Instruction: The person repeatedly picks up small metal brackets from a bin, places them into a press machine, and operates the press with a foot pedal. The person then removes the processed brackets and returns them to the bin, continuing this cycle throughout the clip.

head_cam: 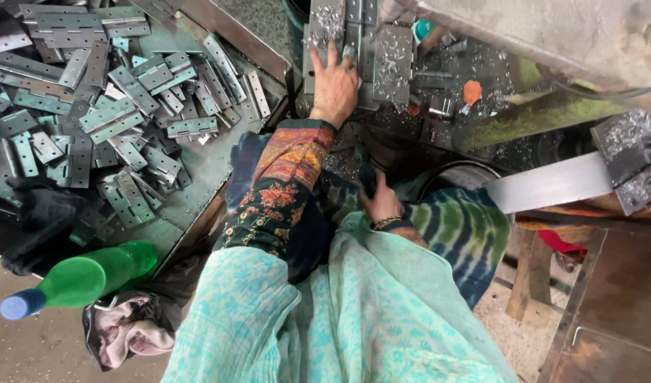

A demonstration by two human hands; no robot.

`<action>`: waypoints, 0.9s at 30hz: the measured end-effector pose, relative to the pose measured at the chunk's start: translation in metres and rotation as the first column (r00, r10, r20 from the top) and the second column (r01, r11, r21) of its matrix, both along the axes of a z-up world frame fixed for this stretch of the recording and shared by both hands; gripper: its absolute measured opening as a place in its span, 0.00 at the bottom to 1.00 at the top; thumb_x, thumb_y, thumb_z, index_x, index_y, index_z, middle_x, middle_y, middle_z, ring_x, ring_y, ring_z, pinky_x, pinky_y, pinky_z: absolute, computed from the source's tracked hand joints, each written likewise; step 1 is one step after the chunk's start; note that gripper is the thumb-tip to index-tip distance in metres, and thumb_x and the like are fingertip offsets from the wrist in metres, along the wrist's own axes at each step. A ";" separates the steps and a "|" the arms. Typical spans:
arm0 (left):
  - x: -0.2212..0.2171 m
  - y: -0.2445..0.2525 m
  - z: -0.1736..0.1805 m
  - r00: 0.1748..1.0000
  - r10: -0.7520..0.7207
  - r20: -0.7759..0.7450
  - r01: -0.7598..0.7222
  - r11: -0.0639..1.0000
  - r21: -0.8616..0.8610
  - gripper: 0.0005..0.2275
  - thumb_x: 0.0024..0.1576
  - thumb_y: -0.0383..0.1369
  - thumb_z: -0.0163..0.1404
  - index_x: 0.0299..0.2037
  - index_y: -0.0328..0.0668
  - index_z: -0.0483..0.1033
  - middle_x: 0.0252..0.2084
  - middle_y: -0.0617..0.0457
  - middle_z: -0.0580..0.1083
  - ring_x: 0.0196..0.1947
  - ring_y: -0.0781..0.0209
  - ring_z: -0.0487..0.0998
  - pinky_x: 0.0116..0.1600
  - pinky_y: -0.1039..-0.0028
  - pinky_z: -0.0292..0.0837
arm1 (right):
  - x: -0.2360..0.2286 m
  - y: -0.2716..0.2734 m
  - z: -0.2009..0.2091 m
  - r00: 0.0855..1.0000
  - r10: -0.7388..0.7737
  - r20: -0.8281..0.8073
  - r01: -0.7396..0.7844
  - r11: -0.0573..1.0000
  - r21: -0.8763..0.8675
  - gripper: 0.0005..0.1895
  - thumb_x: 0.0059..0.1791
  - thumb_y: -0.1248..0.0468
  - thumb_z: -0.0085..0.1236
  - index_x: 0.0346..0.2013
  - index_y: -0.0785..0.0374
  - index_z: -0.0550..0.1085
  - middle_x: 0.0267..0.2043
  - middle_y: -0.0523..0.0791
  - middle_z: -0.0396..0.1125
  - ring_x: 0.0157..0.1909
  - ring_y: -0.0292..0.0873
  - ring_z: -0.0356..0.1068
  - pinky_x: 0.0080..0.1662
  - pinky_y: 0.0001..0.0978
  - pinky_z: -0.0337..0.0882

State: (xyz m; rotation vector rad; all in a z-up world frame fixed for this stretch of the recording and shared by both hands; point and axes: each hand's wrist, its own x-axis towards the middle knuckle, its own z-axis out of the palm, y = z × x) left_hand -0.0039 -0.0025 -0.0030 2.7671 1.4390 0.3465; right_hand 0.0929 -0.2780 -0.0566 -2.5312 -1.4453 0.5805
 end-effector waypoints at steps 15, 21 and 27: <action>-0.001 0.008 0.001 0.996 0.000 -0.085 -0.003 0.999 -0.038 0.14 0.64 0.37 0.45 0.52 0.46 0.82 0.66 0.50 0.70 0.75 0.35 0.51 0.68 0.24 0.39 | -0.002 -0.012 -0.037 0.996 0.036 0.083 -0.045 0.993 0.111 0.40 0.48 0.45 0.60 0.70 0.52 0.59 0.38 0.63 0.74 0.39 0.70 0.73 0.41 0.63 0.73; 0.000 -0.003 0.000 0.998 0.014 -0.067 -0.016 0.999 -0.029 0.18 0.61 0.39 0.43 0.57 0.46 0.78 0.69 0.52 0.65 0.74 0.35 0.44 0.66 0.21 0.36 | -0.004 -0.005 0.003 1.000 -0.015 0.006 0.015 0.999 0.029 0.39 0.46 0.46 0.62 0.68 0.50 0.59 0.39 0.61 0.74 0.43 0.69 0.73 0.43 0.64 0.72; 0.012 0.010 -0.006 0.997 0.042 -0.068 -0.045 0.998 -0.046 0.18 0.65 0.40 0.40 0.60 0.45 0.76 0.71 0.52 0.64 0.77 0.36 0.40 0.67 0.20 0.33 | 0.013 0.007 0.040 0.995 0.087 0.044 -0.084 0.995 -0.052 0.38 0.45 0.50 0.62 0.68 0.50 0.59 0.39 0.62 0.74 0.44 0.69 0.74 0.45 0.62 0.73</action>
